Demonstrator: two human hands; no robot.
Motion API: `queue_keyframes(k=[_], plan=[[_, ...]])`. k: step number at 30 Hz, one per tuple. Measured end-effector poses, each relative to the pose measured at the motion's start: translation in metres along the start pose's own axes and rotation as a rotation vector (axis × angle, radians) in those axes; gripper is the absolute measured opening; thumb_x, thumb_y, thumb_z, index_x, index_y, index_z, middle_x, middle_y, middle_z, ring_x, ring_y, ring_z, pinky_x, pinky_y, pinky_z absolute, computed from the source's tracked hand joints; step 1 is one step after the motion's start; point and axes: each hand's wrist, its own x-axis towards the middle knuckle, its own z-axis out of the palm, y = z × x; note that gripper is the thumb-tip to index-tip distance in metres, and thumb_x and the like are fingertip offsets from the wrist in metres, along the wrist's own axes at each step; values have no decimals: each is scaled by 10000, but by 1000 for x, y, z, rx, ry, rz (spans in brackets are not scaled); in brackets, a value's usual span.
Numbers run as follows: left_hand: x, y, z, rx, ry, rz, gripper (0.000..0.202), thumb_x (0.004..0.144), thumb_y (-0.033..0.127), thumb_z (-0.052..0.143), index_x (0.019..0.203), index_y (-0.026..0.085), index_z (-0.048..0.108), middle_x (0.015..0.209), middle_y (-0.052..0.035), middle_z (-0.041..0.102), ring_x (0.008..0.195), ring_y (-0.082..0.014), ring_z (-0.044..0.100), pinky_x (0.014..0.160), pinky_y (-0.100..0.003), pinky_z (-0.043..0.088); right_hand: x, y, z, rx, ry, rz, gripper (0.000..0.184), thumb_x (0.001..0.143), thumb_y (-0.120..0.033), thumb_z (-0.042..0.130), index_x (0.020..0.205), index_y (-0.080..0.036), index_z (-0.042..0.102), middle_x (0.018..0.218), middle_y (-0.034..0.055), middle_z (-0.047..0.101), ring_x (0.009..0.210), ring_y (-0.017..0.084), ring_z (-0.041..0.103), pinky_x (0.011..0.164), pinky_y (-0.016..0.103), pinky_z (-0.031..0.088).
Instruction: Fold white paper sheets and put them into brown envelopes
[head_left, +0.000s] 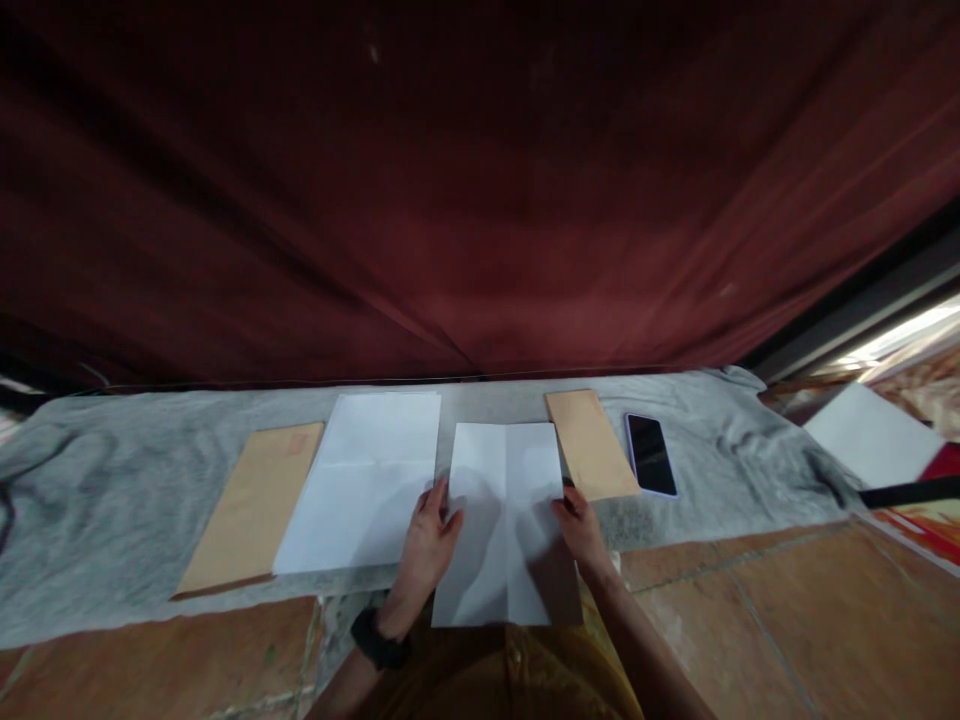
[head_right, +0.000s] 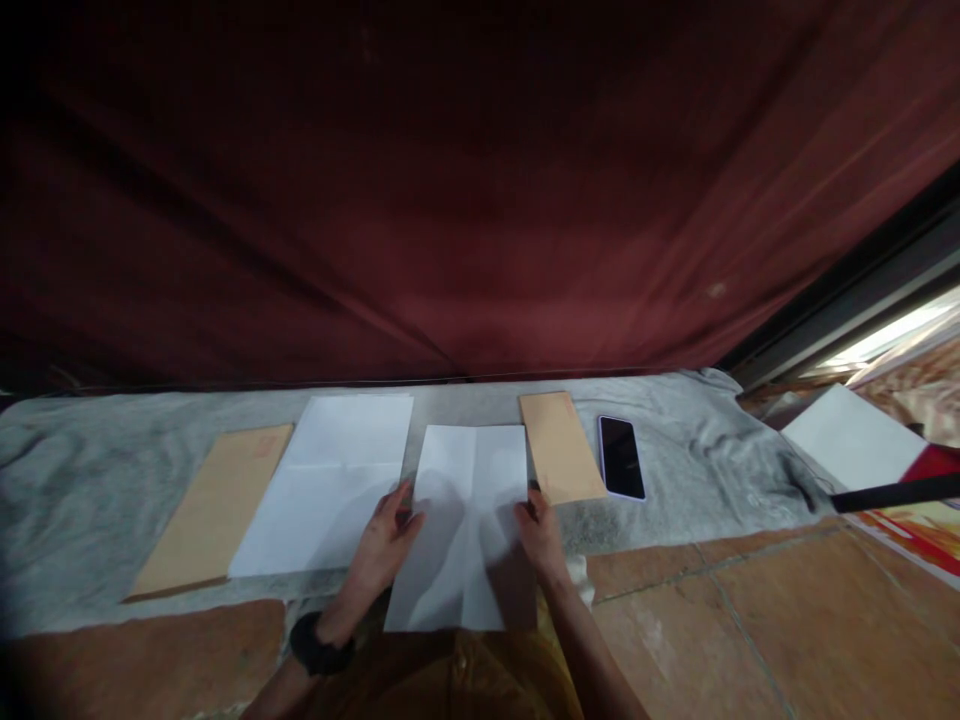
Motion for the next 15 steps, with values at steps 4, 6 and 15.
queue_keyframes(k=[4,6,15], plan=[[2,-2,-2,-149,8,-181,613,713,386,706,1280,187,582,859,-11,677,744,-182,652,735,-339,544,-1,0,2,37,-3,8,206,703,-388,688,789,-201,700,762,16,693,761,199,599,751,309,463],[2,3,-4,-213,1,-262,611,655,425,743,1199,174,621,769,5,675,711,-186,643,701,-322,520,-2,-4,2,94,-29,40,255,687,-418,713,802,-191,706,780,27,704,762,203,609,727,305,472],[8,50,-26,-319,-167,-355,398,596,537,784,660,177,626,499,77,456,469,-82,386,477,-222,282,-9,-37,-9,328,-91,170,323,655,-448,810,847,-207,715,783,9,723,680,182,618,656,287,476]])
